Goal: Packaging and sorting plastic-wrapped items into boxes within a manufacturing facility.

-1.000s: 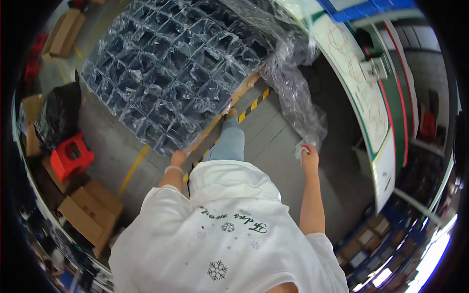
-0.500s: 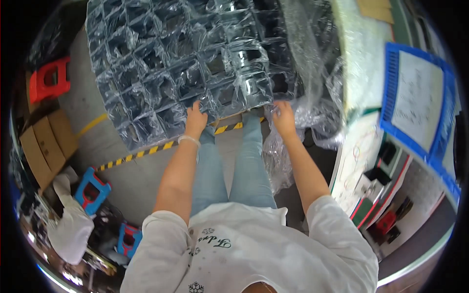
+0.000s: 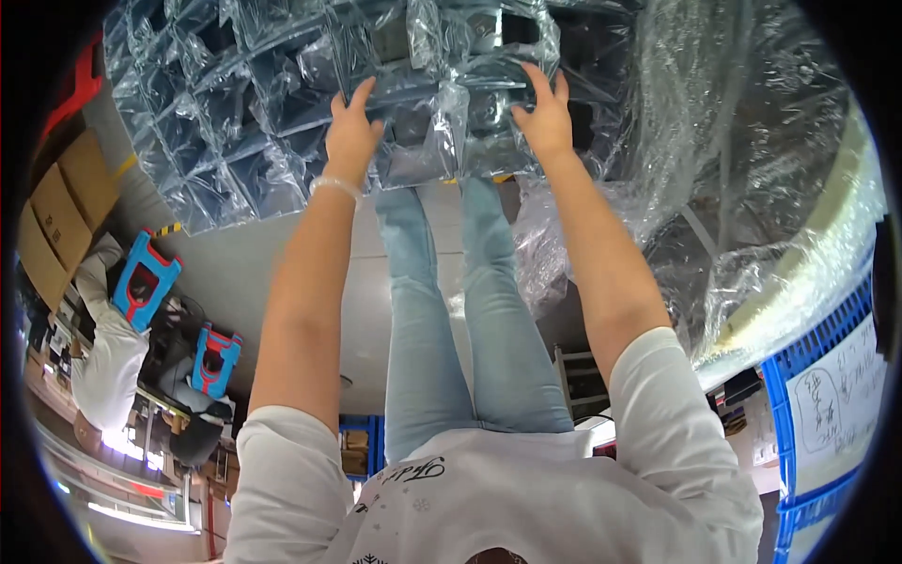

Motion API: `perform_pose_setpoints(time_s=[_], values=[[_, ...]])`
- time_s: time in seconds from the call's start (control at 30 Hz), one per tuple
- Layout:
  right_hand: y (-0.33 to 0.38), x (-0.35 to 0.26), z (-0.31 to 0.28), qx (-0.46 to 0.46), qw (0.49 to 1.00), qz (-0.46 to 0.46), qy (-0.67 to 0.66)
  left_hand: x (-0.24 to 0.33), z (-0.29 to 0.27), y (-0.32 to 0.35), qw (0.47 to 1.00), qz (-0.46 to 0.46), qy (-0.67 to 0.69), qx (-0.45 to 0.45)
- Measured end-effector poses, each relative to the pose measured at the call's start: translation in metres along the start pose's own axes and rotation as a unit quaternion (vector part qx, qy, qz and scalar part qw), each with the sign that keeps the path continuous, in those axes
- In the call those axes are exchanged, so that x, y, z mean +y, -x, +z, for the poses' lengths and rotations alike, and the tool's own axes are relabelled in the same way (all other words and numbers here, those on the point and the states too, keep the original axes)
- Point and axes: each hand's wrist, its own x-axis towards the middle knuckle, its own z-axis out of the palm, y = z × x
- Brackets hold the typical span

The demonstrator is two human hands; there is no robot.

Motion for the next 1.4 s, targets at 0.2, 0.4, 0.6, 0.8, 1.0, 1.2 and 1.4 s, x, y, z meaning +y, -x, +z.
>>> perform_pose_setpoints(time_s=[0.2,0.4,0.6,0.8,1.0,1.2,1.4], values=[[-0.018,0.012,0.003,0.012,0.994,-0.041,0.104,-0.007,0.004,-0.014,0.991,0.015,0.086,0.1],[-0.015,0.017,-0.029,0.044,0.998,-0.027,0.046,-0.003,-0.007,-0.002,0.991,-0.002,0.085,0.099],[-0.029,0.056,-0.09,-0.01,0.993,-0.059,-0.101,-0.01,-0.041,0.037,0.965,0.027,0.26,0.024],[-0.031,0.093,-0.098,-0.066,0.982,-0.059,-0.167,-0.036,-0.061,0.137,0.955,-0.018,0.297,-0.011],[-0.062,0.057,-0.027,-0.073,0.987,-0.119,-0.077,-0.168,0.048,0.263,0.438,-0.176,0.864,0.177],[-0.127,0.008,-0.017,-0.009,0.965,-0.252,0.078,-0.142,0.079,0.254,0.436,-0.36,0.665,0.488],[-0.225,-0.007,-0.018,0.021,0.943,-0.319,0.093,-0.167,0.21,0.259,0.145,-0.404,0.675,0.601]])
